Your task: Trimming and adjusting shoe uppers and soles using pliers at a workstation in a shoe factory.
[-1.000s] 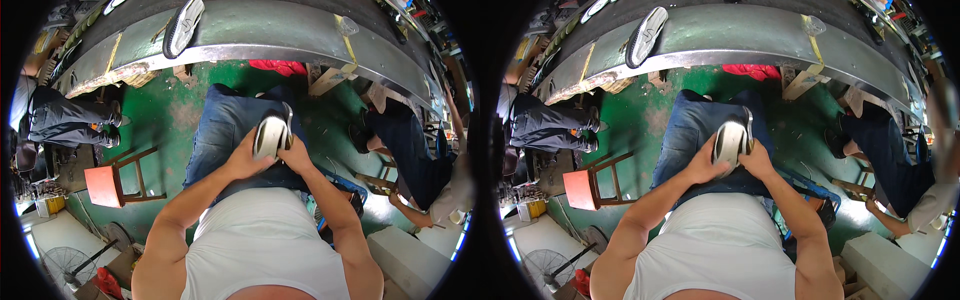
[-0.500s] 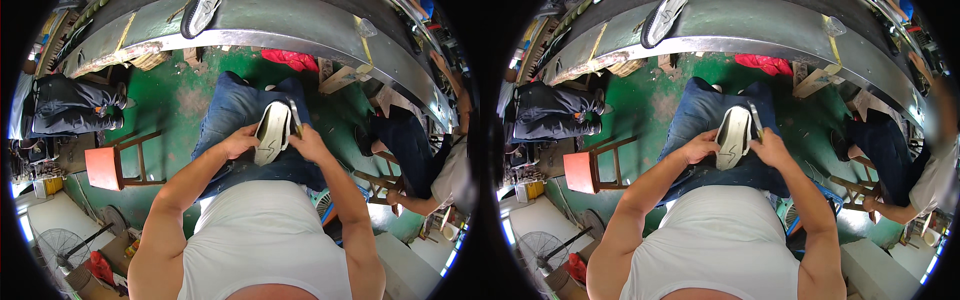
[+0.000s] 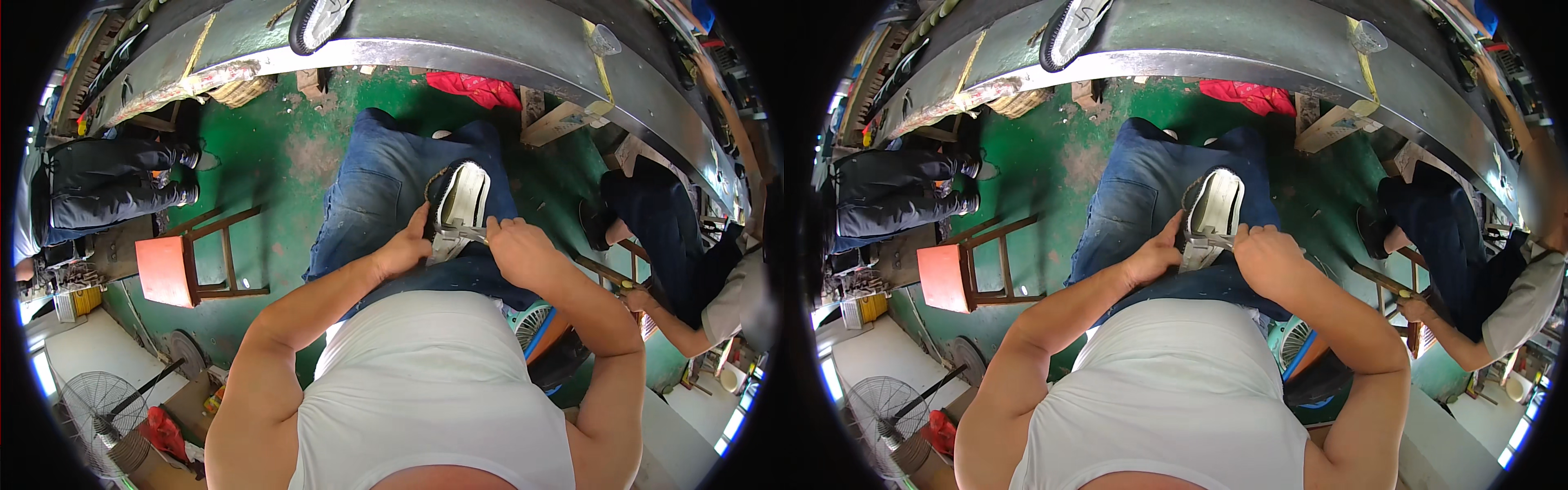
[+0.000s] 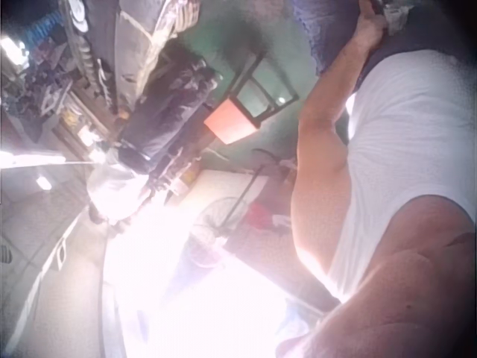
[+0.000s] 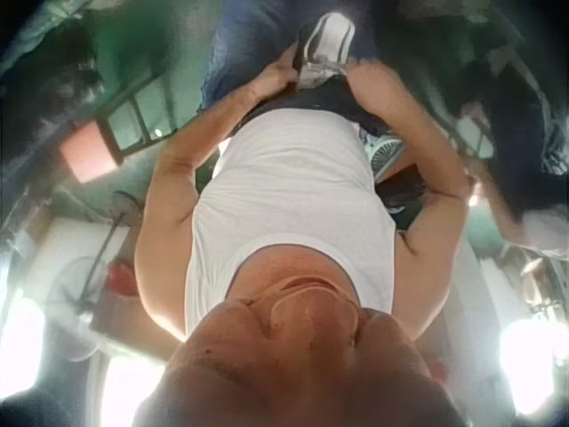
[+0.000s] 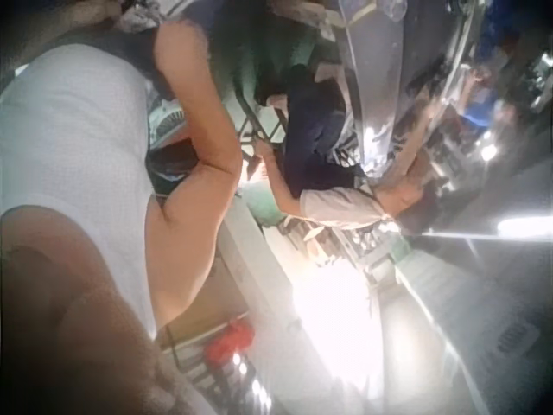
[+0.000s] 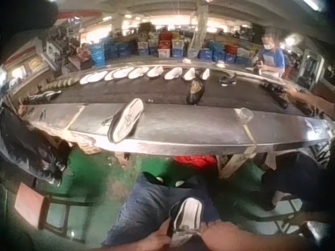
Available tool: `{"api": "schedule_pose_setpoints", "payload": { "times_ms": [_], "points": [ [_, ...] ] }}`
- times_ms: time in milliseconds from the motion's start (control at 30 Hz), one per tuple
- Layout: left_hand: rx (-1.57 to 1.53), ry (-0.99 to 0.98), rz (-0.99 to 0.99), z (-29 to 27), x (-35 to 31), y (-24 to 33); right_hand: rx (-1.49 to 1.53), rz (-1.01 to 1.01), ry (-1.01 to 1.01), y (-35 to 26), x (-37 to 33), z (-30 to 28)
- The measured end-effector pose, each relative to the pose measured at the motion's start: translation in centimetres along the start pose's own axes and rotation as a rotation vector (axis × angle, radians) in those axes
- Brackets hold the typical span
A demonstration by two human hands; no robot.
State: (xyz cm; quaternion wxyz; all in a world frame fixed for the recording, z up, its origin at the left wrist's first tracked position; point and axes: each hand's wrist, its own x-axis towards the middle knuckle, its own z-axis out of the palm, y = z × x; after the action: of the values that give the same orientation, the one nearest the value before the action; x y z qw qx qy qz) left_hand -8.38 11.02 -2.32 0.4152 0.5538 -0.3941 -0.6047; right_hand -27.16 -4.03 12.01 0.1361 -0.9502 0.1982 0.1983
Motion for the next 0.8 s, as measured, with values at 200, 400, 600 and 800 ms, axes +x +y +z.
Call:
{"api": "schedule_pose_setpoints", "payload": {
  "times_ms": [200,400,600,800],
  "points": [
    [-0.909,0.263,-0.261,1.3,0.8,1.9,0.255,-0.112,-0.177,0.6,3.2,1.8],
    [0.042,0.807,-0.127,1.6,3.8,-1.3,0.415,-0.014,0.055,-0.6,2.7,4.3],
    [0.233,0.81,-0.049,2.2,3.4,-1.5,0.249,0.004,0.068,0.8,1.9,3.2],
    [0.236,0.674,0.096,2.0,2.5,-1.0,0.054,-0.041,0.306,2.5,4.0,5.7]
  ]
}}
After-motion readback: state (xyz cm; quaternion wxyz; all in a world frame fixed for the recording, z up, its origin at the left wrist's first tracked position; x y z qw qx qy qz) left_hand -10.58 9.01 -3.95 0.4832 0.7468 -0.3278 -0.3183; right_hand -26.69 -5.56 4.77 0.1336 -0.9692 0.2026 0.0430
